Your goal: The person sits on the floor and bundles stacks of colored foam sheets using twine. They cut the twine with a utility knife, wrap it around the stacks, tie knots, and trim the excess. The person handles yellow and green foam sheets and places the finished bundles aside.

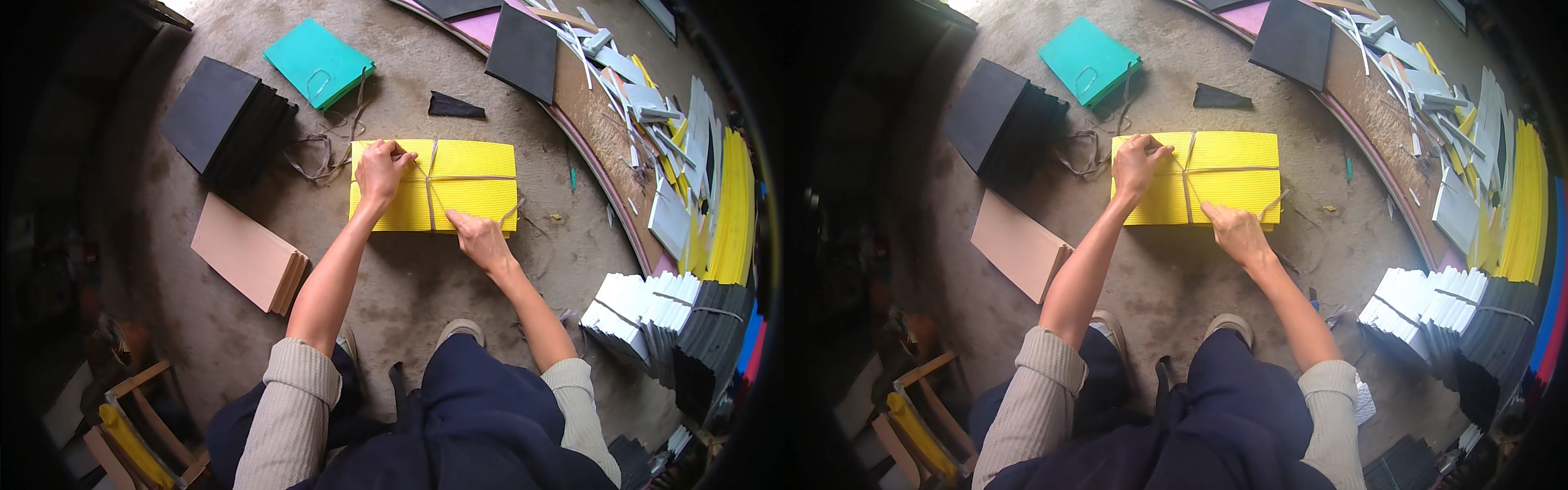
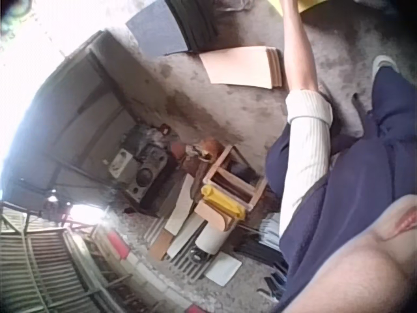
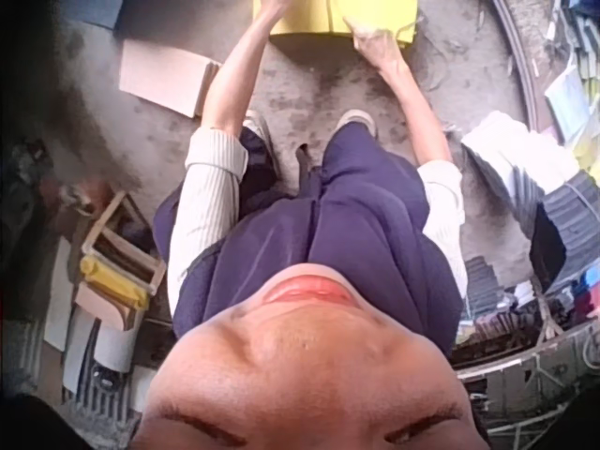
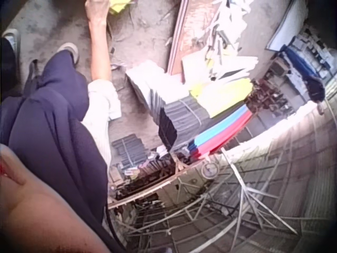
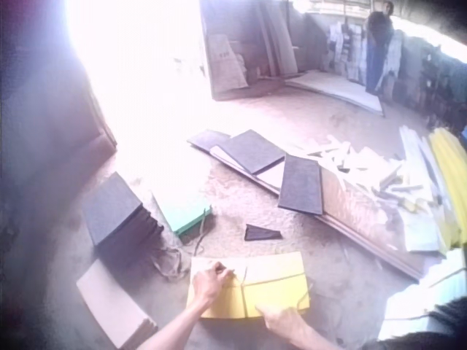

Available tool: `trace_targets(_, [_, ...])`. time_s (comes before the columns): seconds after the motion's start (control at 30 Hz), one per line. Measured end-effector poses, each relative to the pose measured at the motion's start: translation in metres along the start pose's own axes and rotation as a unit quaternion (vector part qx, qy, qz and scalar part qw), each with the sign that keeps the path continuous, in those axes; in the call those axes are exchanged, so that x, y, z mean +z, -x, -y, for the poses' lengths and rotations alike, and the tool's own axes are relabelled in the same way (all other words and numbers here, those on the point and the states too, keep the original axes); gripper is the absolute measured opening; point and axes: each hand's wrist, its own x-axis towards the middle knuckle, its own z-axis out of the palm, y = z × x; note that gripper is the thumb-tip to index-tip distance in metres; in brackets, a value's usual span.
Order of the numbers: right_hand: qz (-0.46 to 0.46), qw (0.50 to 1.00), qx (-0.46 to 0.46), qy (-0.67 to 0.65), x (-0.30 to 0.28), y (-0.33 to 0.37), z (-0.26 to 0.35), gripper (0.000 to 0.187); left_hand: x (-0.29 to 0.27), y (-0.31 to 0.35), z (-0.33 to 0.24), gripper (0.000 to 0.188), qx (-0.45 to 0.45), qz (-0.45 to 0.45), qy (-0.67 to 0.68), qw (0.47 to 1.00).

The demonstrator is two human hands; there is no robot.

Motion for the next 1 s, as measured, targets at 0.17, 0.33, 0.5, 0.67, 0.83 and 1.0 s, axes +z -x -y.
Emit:
trace_targets(0.17, [0.015, 0.998, 0.043, -0.050, -0.001, -0.005, 0.010, 0.005, 0.012, 0.002, 0.002, 0.022, 0.118, -0.086, -0.101, 0.984])
trace_targets(0.33, [-0.108, 0.941, 0.068, -0.313, -0.002, -0.040, 0.012, 0.013, 0.021, 0.002, -0.007, 0.015, 0.106, -0.064, -0.090, 0.988])
trace_targets(0.5, [-0.065, 0.861, 0.163, -0.477, 0.017, -0.059, -0.004, 0.023, 0.025, -0.016, 0.002, 0.006, 0.301, -0.007, -0.078, 0.951])
trace_targets(0.67, [-0.092, 0.923, 0.132, -0.350, 0.029, -0.060, 0.011, 0.019, 0.019, -0.030, 0.018, 0.011, 0.415, 0.041, -0.053, 0.907])
trace_targets(0.83, [-0.102, 0.911, 0.193, -0.350, 0.041, -0.045, 0.018, 0.015, 0.028, -0.027, 0.017, 0.007, 0.363, 0.037, -0.051, 0.930])
trace_targets(1.0, [-0.116, 0.935, 0.137, -0.307, 0.044, -0.046, 0.022, 0.013, 0.029, -0.025, 0.016, 0.007, 0.339, 0.015, -0.044, 0.940])
